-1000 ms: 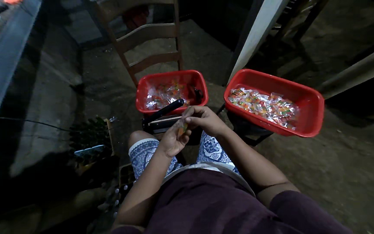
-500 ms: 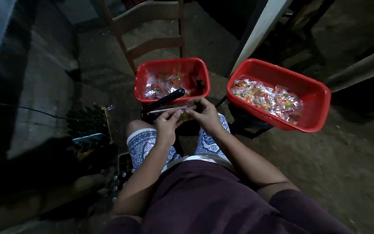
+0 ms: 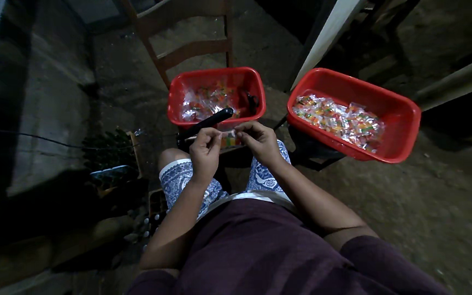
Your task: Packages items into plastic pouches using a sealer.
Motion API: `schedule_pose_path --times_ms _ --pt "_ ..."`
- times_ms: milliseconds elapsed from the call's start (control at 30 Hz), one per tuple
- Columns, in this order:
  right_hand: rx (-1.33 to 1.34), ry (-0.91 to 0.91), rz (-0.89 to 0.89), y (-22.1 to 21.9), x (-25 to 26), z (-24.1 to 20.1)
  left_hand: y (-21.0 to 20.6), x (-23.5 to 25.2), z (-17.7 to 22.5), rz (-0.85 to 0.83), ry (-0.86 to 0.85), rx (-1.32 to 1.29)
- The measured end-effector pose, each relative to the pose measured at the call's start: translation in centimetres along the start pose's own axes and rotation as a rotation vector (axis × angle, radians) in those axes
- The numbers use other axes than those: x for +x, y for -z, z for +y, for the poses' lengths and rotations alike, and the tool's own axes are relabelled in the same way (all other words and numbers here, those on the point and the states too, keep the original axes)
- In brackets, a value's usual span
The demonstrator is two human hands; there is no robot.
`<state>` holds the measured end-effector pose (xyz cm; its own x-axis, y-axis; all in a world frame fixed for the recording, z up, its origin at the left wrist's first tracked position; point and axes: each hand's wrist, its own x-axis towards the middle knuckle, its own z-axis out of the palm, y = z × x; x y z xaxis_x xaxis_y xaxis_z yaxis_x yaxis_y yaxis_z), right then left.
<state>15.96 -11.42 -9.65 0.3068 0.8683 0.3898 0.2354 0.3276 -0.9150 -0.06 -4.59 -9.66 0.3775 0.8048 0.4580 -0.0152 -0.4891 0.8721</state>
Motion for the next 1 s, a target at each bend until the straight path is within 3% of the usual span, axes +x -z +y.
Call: schedule_pose_path --times_ms 233,500,667,867,1000 --pt "-0.022 -0.063 -0.033 0.1 0.0 -0.7 0.9 0.4 0.6 -0.082 -0.049 0.09" --pt "-0.366 0.126 -0.035 0.1 0.0 -1.2 1.4 0.8 1.6 -0.133 -0.131 0.403" --pt "-0.477 0.151 -0.046 0.5 0.2 -1.3 1.2 0.7 1.4 -0.157 -0.151 0.444" --pt "-0.467 0.028 -0.091 1.1 0.4 -1.5 1.1 1.1 1.2 -0.216 0.001 0.366" --pt "-0.266 -0.094 -0.108 1.6 0.6 -1.3 1.1 1.5 1.6 -0.235 0.161 0.178"
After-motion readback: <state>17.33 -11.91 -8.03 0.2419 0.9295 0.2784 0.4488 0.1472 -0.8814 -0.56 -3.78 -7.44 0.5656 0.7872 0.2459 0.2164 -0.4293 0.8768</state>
